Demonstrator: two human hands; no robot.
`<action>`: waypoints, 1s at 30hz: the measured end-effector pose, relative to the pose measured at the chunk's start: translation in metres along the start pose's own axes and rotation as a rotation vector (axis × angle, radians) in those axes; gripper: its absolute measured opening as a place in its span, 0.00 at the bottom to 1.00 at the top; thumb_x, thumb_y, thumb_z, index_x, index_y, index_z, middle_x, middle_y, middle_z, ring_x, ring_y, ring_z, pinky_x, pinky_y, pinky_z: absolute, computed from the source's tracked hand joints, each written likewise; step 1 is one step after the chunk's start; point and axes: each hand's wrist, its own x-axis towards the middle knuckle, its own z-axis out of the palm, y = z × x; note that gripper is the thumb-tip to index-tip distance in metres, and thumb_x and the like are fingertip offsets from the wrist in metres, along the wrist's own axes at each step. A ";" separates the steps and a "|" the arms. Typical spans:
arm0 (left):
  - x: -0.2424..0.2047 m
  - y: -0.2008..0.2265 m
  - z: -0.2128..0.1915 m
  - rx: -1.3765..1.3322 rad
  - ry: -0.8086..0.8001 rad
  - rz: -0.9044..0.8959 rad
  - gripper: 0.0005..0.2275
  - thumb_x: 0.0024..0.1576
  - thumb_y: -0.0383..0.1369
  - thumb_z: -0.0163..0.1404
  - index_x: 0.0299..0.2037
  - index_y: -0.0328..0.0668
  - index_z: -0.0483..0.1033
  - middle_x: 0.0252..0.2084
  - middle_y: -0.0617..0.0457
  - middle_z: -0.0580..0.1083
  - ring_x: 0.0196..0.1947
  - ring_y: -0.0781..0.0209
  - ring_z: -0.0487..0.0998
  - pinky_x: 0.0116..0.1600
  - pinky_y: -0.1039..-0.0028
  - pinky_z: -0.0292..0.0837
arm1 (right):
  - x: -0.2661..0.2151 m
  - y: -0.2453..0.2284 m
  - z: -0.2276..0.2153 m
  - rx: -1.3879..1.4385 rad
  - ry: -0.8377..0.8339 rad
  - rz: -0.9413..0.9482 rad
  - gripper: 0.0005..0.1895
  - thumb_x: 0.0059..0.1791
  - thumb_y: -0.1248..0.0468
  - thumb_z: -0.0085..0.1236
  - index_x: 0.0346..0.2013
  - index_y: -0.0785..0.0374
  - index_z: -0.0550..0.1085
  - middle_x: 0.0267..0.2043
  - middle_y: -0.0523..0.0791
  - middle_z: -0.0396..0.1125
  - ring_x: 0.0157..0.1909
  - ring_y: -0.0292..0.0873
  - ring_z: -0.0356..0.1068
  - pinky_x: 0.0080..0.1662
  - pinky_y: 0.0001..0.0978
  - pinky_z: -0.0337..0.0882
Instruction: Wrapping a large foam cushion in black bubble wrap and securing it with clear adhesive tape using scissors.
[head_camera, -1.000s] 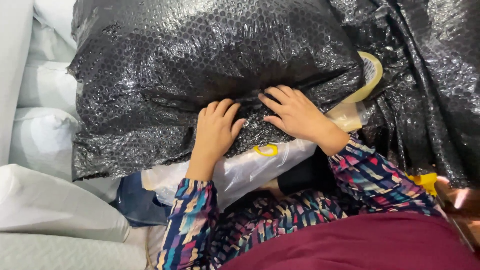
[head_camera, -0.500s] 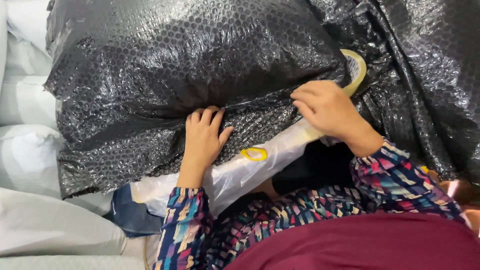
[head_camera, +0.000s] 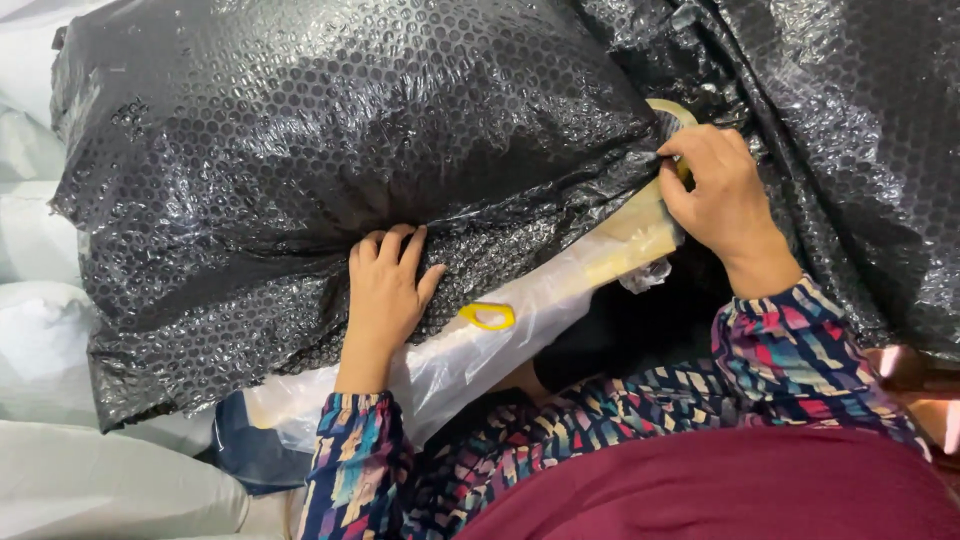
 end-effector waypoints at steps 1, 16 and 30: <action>0.000 0.000 0.000 -0.001 -0.001 -0.003 0.25 0.65 0.55 0.40 0.63 0.52 0.73 0.58 0.53 0.69 0.57 0.46 0.68 0.61 0.55 0.62 | -0.005 0.006 0.003 -0.030 0.037 -0.041 0.17 0.45 0.77 0.67 0.44 0.60 0.75 0.43 0.42 0.67 0.43 0.47 0.73 0.49 0.37 0.69; -0.003 -0.003 0.004 -0.019 0.032 0.000 0.24 0.65 0.55 0.42 0.63 0.52 0.74 0.56 0.52 0.70 0.56 0.46 0.68 0.61 0.55 0.62 | 0.004 -0.040 -0.006 -0.107 0.242 -0.221 0.12 0.47 0.72 0.58 0.43 0.61 0.80 0.48 0.48 0.72 0.49 0.56 0.71 0.51 0.46 0.65; -0.011 -0.002 -0.006 -0.184 0.020 -0.007 0.26 0.65 0.52 0.43 0.65 0.41 0.70 0.61 0.47 0.70 0.62 0.46 0.67 0.71 0.55 0.56 | 0.036 -0.104 0.071 0.004 -0.139 -0.289 0.21 0.59 0.48 0.45 0.47 0.60 0.77 0.48 0.48 0.72 0.51 0.50 0.72 0.50 0.41 0.68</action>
